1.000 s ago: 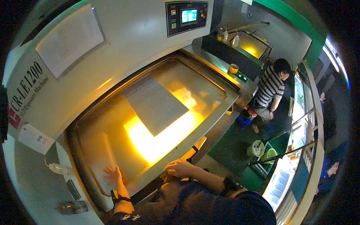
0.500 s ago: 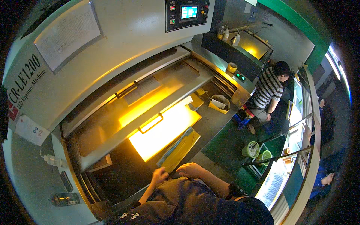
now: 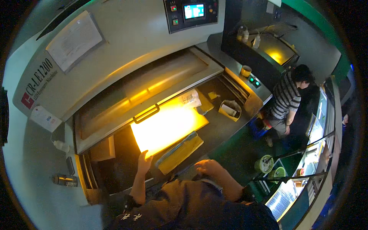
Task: Operates an LED exposure machine to process circuit board panels or similar industrial components.
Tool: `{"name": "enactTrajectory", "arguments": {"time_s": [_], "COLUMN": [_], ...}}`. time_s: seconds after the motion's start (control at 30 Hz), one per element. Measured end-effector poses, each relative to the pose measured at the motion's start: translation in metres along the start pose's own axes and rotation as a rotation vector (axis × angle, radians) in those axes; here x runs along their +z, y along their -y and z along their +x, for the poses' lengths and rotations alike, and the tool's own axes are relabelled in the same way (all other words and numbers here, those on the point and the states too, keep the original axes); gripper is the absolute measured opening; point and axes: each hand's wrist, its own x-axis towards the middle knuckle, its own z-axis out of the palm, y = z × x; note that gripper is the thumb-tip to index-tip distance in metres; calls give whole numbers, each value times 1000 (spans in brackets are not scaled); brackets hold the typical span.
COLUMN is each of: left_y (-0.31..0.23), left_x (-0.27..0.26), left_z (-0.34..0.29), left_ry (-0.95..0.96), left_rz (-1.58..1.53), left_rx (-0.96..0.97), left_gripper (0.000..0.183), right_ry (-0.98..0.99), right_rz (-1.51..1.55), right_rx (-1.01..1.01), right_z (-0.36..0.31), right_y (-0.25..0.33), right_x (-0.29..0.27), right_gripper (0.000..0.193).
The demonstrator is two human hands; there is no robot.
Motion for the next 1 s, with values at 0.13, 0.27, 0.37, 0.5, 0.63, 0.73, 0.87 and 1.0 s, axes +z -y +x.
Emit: {"name": "enactTrajectory", "arguments": {"time_s": [0.13, 0.27, 0.37, 0.5, 0.63, 0.73, 0.87, 1.0], "left_y": [-68, -101, -107, -92, -129, -159, -234, -295], "left_x": [15, 26, 28, 37, 53, 59, 21, -34], "left_z": [10, 26, 29, 2, -42, -84, -95, -77], "left_ry": [-25, -49, -13, 188, 608, 573, 555, 425], "left_rz": [278, 450, 476, 336, 613, 630, 680, 752], "left_rx": [210, 219, 144, 30, -97, -218, -258, -151], "left_gripper": [58, 57, 54, 48, 51, 59, 68, 70], "right_ry": [-94, -40, 73, 109, 143, 151, 187, 306], "right_rz": [105, 131, 240, 249, 154, 53, 36, 70], "right_rx": [134, 56, 20, -139, -223, -312, -325, -283], "right_z": [-59, -51, -60, -65, -49, -35, -41, -34], "right_y": [-34, -107, -108, -84, -77, -83, -84, -114], "right_x": [0, 11, 4, -19, -36, -34, -36, -22], "right_gripper": [38, 38, 36, 35, 35, 36, 36, 33]}}
